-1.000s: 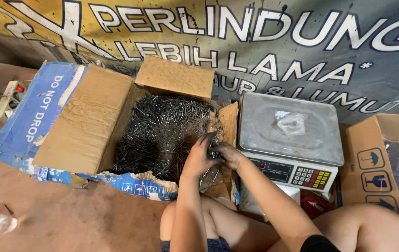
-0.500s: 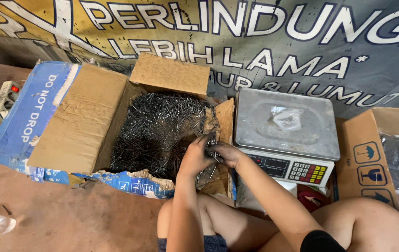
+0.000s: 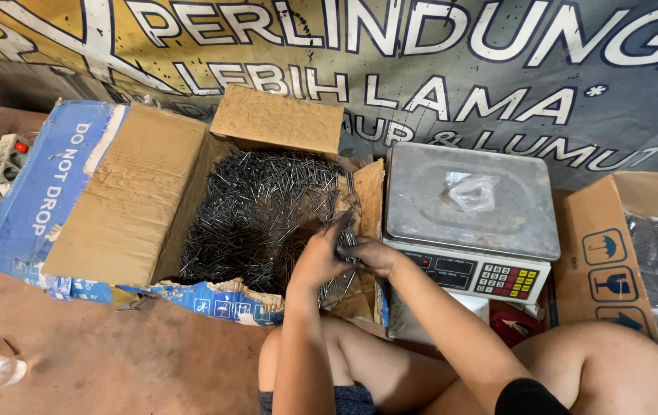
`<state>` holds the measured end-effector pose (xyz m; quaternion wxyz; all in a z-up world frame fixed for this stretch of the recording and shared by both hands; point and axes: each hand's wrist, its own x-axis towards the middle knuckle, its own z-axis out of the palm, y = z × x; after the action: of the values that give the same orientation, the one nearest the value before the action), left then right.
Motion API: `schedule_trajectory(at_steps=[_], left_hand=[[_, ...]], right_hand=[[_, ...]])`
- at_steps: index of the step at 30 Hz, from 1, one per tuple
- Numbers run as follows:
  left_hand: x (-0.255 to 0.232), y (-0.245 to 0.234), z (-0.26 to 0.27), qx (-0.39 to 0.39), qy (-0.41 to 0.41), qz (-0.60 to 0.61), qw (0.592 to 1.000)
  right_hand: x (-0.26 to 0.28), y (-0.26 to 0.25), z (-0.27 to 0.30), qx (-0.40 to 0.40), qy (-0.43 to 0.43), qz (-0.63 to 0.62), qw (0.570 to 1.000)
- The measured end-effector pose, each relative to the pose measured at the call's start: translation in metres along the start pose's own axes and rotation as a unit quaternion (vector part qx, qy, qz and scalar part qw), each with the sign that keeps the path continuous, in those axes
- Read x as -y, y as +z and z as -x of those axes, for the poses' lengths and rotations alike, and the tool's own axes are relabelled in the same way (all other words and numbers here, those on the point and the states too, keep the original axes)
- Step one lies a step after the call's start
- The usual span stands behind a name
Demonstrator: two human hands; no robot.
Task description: The person scoops nails from a cardboard box and places them into a small plastic bag on a digital scale. They repeatedly add or remove nails to reach a target weight, then move the filled bag to a second box containing other packaged bags.
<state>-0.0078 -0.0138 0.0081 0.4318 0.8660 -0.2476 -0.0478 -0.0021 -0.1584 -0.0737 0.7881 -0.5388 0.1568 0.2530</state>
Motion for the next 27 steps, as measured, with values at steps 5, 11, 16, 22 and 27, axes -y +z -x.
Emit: schedule_trajectory(at_steps=[5,11,16,22,27], left_hand=[[0.004,0.009,-0.006,0.006,0.023,0.003,1.000],[0.002,0.010,0.000,-0.017,0.027,-0.002,0.999],[0.007,0.019,-0.002,-0.034,0.048,0.015,0.998],[0.013,0.026,0.001,-0.040,0.072,0.032,0.996],[0.016,0.026,0.005,-0.043,0.086,0.063,0.993]], right_hand=[[0.005,0.004,-0.005,0.008,-0.006,0.020,1.000],[0.015,0.009,0.009,0.008,-0.014,-0.009,1.000],[0.015,0.005,0.010,0.001,-0.010,-0.036,0.999],[0.014,-0.004,0.011,0.072,0.024,-0.079,0.994],[0.011,-0.012,-0.001,0.097,0.043,-0.070,0.992]])
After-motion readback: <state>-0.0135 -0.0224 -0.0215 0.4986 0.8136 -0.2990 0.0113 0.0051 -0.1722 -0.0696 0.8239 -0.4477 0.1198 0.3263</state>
